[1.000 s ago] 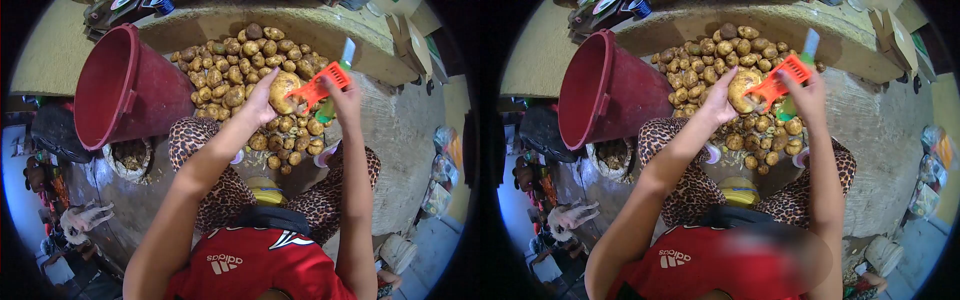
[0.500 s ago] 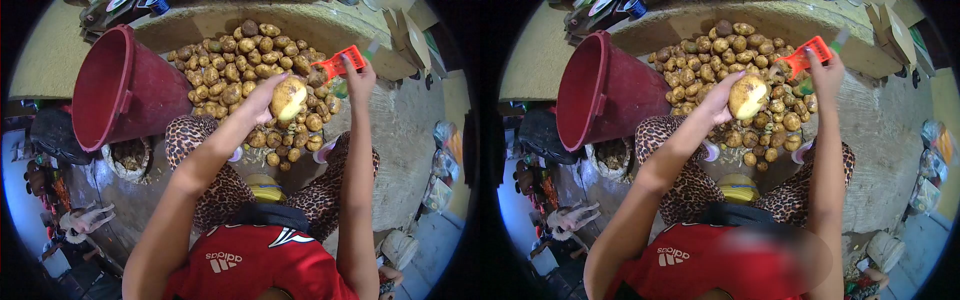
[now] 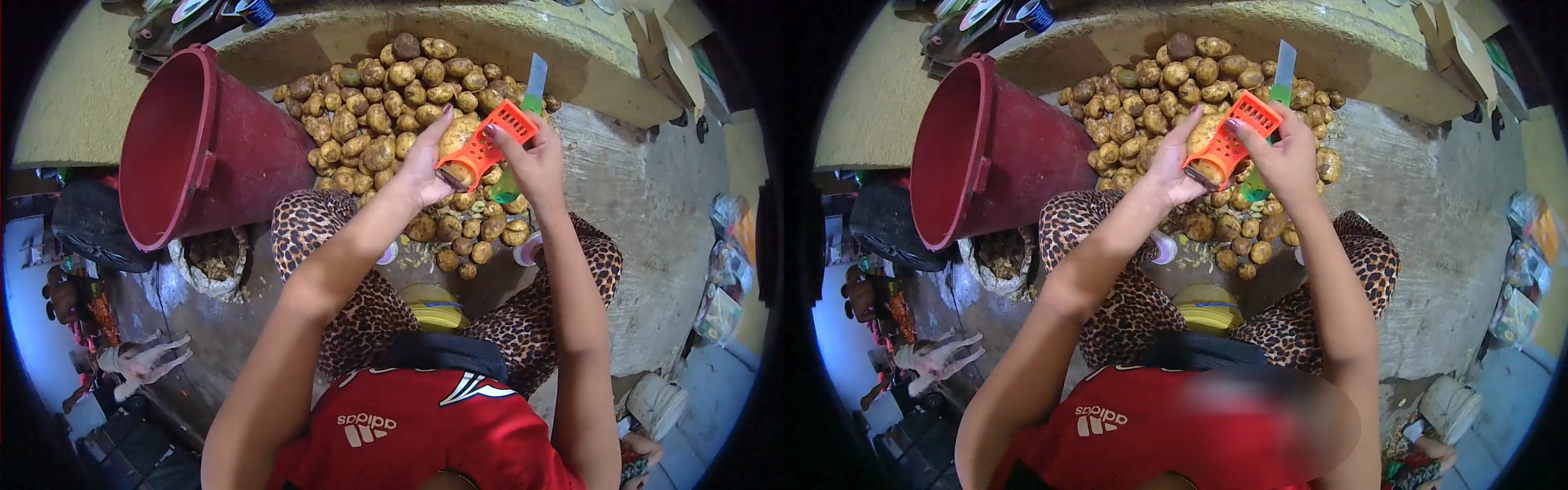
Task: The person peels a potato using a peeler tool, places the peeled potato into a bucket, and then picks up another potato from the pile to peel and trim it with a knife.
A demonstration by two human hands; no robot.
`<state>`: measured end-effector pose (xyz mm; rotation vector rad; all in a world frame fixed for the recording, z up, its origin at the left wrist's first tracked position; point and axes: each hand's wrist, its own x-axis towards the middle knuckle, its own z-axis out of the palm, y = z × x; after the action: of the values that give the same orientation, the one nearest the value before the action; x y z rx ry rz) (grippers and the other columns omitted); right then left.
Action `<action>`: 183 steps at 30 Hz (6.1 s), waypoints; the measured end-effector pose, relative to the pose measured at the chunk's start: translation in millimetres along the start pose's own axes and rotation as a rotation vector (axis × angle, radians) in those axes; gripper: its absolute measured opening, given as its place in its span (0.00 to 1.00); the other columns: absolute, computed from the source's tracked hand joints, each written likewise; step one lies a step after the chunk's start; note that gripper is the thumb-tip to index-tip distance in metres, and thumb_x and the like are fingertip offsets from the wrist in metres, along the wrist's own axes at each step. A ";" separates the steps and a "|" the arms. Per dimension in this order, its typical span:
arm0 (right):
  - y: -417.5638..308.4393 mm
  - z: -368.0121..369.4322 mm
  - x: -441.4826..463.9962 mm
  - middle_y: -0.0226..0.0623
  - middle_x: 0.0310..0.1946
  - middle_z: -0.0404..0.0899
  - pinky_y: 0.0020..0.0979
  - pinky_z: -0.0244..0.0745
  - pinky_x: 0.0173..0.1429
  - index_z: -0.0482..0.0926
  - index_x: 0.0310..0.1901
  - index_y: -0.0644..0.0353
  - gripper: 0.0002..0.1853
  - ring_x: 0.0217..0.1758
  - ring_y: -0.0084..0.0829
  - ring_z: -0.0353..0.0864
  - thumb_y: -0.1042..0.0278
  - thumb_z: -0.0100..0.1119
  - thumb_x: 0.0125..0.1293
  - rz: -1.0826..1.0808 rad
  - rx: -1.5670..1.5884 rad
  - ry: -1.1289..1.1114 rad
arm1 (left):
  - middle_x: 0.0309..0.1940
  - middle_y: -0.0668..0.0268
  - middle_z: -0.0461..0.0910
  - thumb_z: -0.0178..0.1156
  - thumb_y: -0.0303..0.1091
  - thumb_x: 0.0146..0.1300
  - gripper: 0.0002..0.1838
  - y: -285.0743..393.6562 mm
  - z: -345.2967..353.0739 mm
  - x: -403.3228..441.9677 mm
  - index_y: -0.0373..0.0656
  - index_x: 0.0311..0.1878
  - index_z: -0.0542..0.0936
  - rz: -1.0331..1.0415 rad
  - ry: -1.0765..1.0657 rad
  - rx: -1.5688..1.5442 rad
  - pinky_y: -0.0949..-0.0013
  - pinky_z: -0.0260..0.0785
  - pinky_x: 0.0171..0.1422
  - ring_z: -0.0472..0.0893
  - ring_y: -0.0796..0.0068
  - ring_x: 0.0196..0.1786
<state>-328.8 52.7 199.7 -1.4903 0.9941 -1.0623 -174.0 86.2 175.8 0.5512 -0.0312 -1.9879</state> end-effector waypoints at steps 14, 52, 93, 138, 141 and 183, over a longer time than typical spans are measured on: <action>11.2 -54.8 54.0 0.37 0.33 0.80 0.24 0.75 0.41 0.75 0.41 0.68 0.13 0.35 0.23 0.79 0.69 0.61 0.58 -0.048 0.015 0.168 | 0.45 0.53 0.76 0.44 0.50 0.65 0.25 12.0 -1.1 -2.2 0.36 0.53 0.68 -0.085 -0.089 0.185 0.54 0.76 0.42 0.80 0.58 0.43; -3.8 -2.8 4.5 0.33 0.33 0.80 0.23 0.73 0.43 0.76 0.42 0.67 0.14 0.35 0.20 0.78 0.69 0.62 0.56 0.019 0.045 -0.064 | 0.44 0.58 0.77 0.47 0.50 0.64 0.24 3.0 4.0 0.7 0.39 0.51 0.71 0.029 0.028 0.064 0.61 0.72 0.51 0.78 0.67 0.45; 8.8 -75.1 41.9 0.31 0.25 0.78 0.20 0.69 0.31 0.77 0.37 0.67 0.14 0.26 0.17 0.74 0.64 0.62 0.57 -0.144 -0.356 0.368 | 0.28 0.55 0.77 0.40 0.56 0.65 0.25 2.6 -15.9 2.3 0.42 0.44 0.72 -0.155 0.089 0.209 0.65 0.72 0.21 0.78 0.63 0.24; -0.1 -59.7 22.1 0.34 0.35 0.78 0.29 0.76 0.42 0.74 0.40 0.62 0.08 0.36 0.26 0.79 0.73 0.55 0.60 0.304 0.570 0.178 | 0.28 0.60 0.79 0.53 0.53 0.60 0.22 2.3 -12.8 -9.5 0.41 0.43 0.75 -0.087 0.184 0.195 0.67 0.75 0.20 0.80 0.63 0.22; -6.3 -32.4 0.9 0.33 0.35 0.79 0.28 0.76 0.44 0.74 0.40 0.63 0.09 0.37 0.25 0.79 0.75 0.58 0.57 0.339 0.543 0.114 | 0.31 0.61 0.80 0.49 0.53 0.62 0.23 -2.3 -16.4 -17.6 0.42 0.46 0.74 -0.044 0.165 0.188 0.67 0.76 0.23 0.81 0.66 0.26; 3.0 -32.1 -28.9 0.33 0.32 0.80 0.22 0.73 0.39 0.76 0.40 0.66 0.12 0.33 0.19 0.78 0.70 0.62 0.55 0.034 0.117 0.246 | 0.46 0.60 0.76 0.47 0.37 0.66 0.17 -46.2 -10.2 -55.6 0.37 0.52 0.72 0.168 0.152 0.417 0.68 0.72 0.51 0.78 0.72 0.47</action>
<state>-367.7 71.4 196.4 -1.2643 1.1029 -1.2787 -188.5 157.7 175.2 0.9349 -0.3922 -1.7749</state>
